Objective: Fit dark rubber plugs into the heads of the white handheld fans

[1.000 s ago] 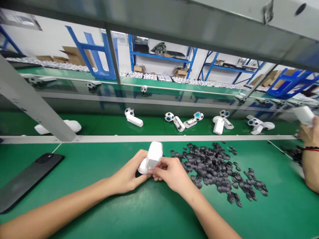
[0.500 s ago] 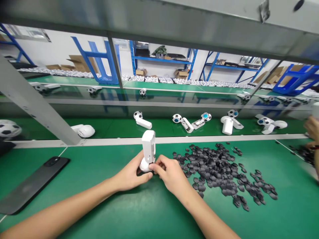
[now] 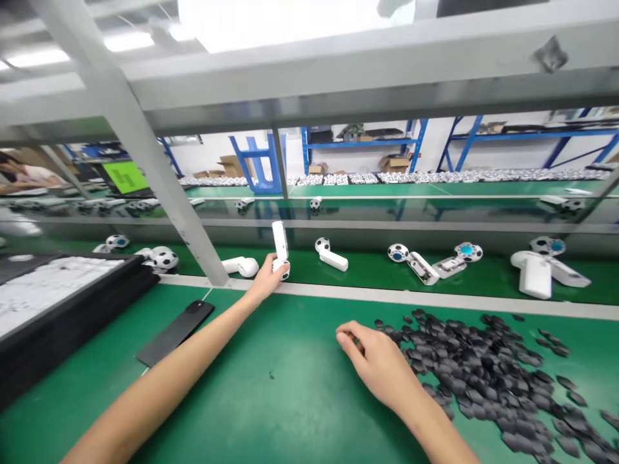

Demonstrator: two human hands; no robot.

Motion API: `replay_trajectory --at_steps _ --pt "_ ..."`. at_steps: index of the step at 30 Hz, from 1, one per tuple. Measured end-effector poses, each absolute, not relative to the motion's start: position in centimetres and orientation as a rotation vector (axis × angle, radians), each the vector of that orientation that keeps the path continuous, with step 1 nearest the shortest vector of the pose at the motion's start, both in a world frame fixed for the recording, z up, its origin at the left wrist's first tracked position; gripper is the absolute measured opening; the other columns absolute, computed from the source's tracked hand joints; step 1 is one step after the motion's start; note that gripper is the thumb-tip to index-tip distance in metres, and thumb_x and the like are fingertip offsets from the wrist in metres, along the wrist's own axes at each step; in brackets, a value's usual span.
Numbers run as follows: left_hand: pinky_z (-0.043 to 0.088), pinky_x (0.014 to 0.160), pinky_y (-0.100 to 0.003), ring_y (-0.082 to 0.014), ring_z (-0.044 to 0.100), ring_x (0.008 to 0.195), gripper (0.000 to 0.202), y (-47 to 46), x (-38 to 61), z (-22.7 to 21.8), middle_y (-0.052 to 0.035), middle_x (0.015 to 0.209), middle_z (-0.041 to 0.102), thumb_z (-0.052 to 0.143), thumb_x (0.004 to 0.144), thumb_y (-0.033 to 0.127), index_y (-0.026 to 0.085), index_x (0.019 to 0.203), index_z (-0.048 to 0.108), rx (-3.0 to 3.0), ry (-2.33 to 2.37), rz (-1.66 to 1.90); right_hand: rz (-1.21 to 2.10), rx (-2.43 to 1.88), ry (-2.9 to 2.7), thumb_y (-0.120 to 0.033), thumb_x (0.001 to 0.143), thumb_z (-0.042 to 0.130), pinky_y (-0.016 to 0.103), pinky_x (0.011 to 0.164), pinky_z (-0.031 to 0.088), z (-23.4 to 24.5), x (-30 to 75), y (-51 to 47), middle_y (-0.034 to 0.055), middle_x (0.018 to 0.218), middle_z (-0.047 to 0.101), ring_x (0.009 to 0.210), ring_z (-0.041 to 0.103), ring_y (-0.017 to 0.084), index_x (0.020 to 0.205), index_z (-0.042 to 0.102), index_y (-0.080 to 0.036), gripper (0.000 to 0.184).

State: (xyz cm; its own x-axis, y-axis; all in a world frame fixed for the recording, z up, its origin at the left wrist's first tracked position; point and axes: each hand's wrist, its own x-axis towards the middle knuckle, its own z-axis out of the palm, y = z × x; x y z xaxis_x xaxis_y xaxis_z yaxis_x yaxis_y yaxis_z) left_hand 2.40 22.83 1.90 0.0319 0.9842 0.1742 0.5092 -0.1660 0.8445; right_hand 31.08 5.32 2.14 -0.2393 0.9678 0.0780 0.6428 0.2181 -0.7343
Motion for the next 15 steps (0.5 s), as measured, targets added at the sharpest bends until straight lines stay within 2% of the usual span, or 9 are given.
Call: replay_trajectory --at_steps 3,5,11,15 --pt "0.056 0.092 -0.045 -0.0265 0.065 0.109 0.055 23.8 0.5 2.3 -0.0135 0.132 0.061 0.066 0.096 0.037 0.017 0.144 0.048 1.892 1.722 1.002 0.795 -1.462 -2.031 -0.051 0.106 0.044 0.032 0.071 0.046 2.4 30.8 5.0 0.0019 0.094 0.075 0.082 0.069 0.023 0.112 0.070 -0.030 0.033" --pt "0.054 0.098 -0.051 -0.0284 0.063 0.116 0.048 23.9 0.1 2.1 -0.0128 0.137 0.059 0.066 0.098 0.037 0.018 0.140 0.053 2.005 1.806 0.923 0.787 -1.454 -2.053 -0.049 0.106 0.044 0.032 0.071 0.047 2.7 30.7 4.8 0.0027 0.097 0.076 0.083 0.070 0.023 0.114 0.070 -0.030 0.034" --pt "0.052 0.100 -0.050 -0.0317 0.060 0.121 0.048 21.0 -0.5 1.2 -0.0150 0.135 0.060 0.062 0.099 0.036 0.018 0.143 0.055 2.310 1.868 0.679 0.811 -1.453 -2.097 -0.051 0.106 0.042 0.033 0.074 0.050 2.6 31.2 4.8 0.0032 0.101 0.077 0.086 0.071 0.025 0.109 0.072 -0.031 0.036" --pt "0.039 0.111 -0.053 -0.0373 0.050 0.132 0.047 15.3 -4.2 1.4 -0.0147 0.144 0.055 0.058 0.097 0.037 0.025 0.142 0.058 2.426 1.940 0.582 0.839 -1.462 -2.121 -0.055 0.106 0.042 0.035 0.079 0.053 2.0 31.8 5.0 0.0038 0.109 0.077 0.094 0.072 0.027 0.109 0.072 -0.033 0.038"
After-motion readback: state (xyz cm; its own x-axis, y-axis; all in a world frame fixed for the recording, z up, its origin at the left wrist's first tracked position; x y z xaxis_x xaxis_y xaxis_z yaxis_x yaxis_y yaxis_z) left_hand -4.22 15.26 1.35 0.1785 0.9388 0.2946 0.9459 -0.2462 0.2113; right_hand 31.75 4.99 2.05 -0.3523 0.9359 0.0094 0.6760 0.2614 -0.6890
